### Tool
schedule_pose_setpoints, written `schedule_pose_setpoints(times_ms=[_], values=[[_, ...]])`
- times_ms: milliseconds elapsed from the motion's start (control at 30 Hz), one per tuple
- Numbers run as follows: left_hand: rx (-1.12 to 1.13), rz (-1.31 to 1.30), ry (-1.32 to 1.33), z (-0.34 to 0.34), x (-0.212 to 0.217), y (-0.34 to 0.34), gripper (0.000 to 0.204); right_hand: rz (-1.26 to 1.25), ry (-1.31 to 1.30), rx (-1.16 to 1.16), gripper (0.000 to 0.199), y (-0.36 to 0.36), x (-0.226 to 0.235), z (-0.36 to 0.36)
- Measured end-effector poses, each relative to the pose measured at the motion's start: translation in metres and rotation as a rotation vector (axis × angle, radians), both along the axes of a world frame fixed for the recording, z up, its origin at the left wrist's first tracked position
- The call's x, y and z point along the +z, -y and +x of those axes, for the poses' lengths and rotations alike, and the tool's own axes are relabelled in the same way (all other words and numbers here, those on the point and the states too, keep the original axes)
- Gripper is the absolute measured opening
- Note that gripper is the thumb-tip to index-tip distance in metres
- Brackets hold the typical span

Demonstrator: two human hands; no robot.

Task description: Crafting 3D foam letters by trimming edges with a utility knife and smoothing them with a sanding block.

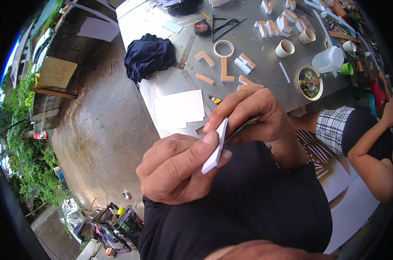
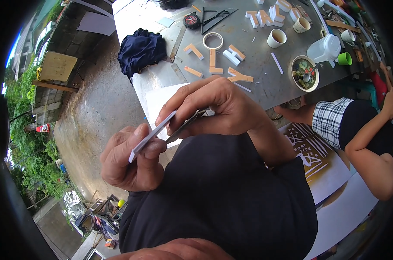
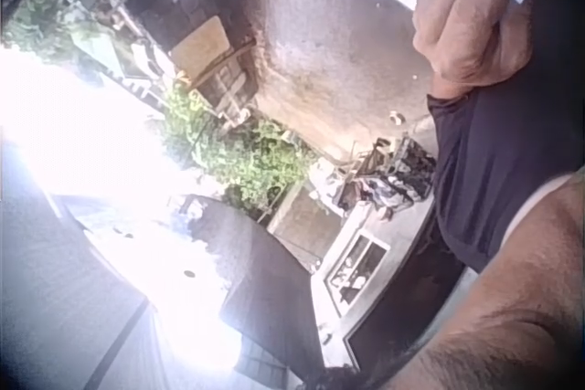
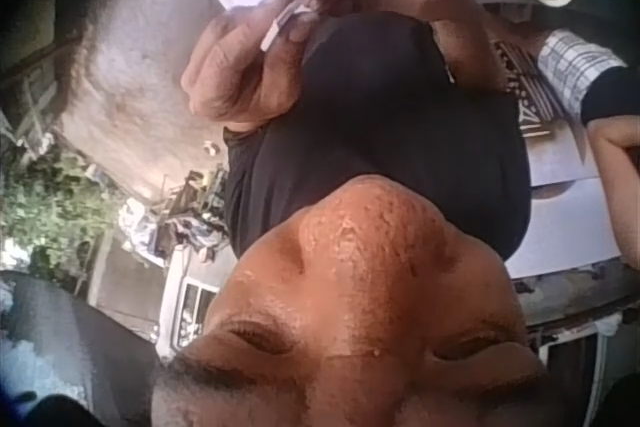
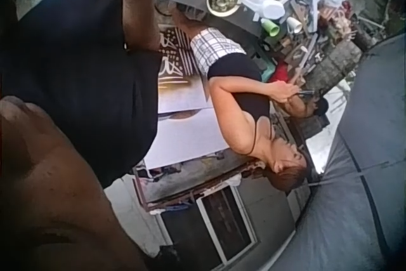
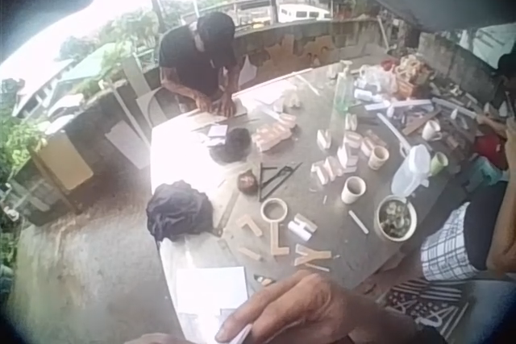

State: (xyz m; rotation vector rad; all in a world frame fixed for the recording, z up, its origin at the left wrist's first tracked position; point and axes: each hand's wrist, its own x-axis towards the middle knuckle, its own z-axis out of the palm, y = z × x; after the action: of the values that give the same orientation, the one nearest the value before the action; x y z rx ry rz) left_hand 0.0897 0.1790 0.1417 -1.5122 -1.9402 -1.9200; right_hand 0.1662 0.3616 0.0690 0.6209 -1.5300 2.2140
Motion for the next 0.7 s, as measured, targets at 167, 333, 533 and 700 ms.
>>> schedule_pose_setpoints(times_ms=[167, 333, 533, 700], values=[[-0.005, 0.017, -0.085, -0.003, -0.001, 0.001, 0.047, -0.010, 0.010, 0.012, 0.021, 0.002, -0.001, -0.001], [0.067, -0.028, -0.153, -0.008, 0.000, 0.002, 0.047, -0.004, 0.043, 0.027, 0.022, 0.000, -0.002, 0.001], [0.061, -0.046, -0.120, -0.012, -0.012, 0.003, 0.042, 0.021, 0.072, -0.020, 0.020, -0.001, -0.002, 0.000], [0.065, 0.161, 0.202, -0.013, -0.024, 0.007, 0.037, -0.128, 0.251, -0.140, 0.017, -0.003, 0.006, 0.014]])
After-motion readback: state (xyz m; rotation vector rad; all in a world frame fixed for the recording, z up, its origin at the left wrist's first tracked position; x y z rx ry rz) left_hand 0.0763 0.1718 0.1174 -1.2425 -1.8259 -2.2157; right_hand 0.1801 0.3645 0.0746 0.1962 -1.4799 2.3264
